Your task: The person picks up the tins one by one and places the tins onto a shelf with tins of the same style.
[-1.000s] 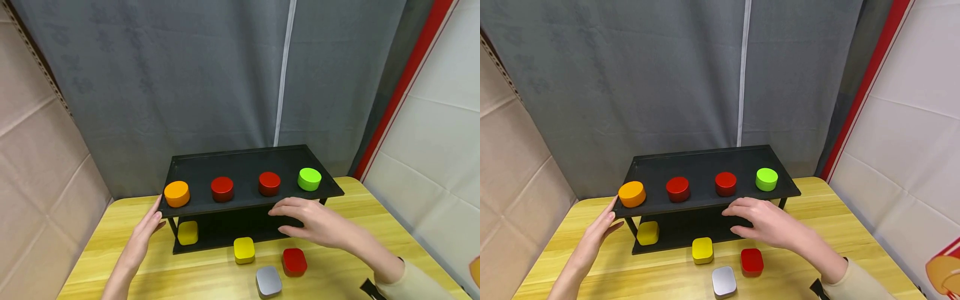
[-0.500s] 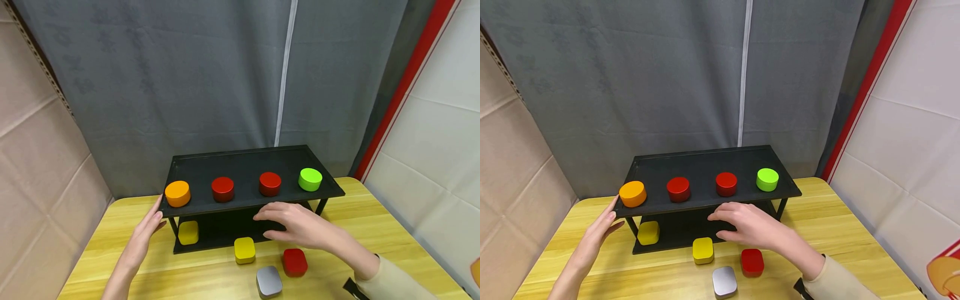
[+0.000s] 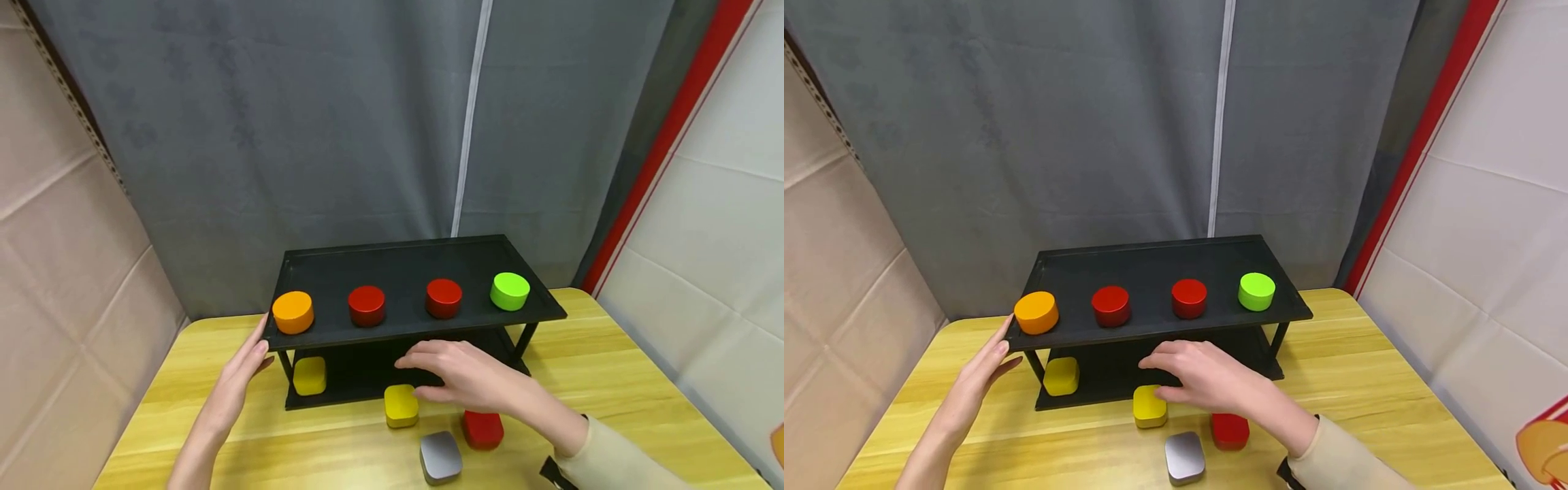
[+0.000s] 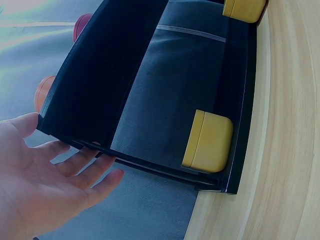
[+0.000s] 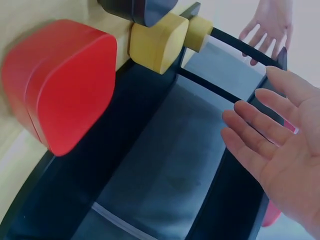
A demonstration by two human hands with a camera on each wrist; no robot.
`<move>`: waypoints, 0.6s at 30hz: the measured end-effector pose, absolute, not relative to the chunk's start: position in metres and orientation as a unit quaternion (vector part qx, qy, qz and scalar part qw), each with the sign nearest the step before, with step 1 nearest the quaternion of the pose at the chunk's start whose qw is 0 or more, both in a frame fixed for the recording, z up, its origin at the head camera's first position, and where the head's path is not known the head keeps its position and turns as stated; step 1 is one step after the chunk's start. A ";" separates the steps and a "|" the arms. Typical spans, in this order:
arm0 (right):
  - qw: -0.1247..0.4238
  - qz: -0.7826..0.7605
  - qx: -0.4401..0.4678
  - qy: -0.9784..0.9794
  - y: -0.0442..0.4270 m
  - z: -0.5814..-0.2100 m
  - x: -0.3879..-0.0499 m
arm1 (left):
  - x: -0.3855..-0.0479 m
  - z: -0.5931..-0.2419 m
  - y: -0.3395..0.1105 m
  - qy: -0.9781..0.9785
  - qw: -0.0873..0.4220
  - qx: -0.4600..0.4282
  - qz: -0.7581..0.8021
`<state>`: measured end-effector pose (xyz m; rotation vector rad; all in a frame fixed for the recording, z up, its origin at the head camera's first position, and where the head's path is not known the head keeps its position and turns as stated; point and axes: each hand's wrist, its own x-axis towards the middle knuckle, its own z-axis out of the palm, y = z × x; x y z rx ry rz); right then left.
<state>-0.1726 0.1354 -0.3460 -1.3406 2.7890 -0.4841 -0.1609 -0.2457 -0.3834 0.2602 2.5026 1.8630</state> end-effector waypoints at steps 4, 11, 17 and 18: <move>0.016 -0.146 -0.419 0.896 0.130 -0.351 -0.174 | -0.160 -0.383 -0.245 0.799 -0.002 0.092 0.594; 0.038 -0.128 -0.408 0.903 0.121 -0.363 -0.179 | -0.159 -0.383 -0.244 0.798 -0.007 0.098 0.594; 0.057 -0.103 -0.398 0.910 0.114 -0.373 -0.182 | -0.158 -0.383 -0.244 0.802 -0.008 0.096 0.590; 0.060 -0.102 -0.397 0.910 0.112 -0.374 -0.182 | -0.158 -0.383 -0.244 0.803 -0.009 0.096 0.589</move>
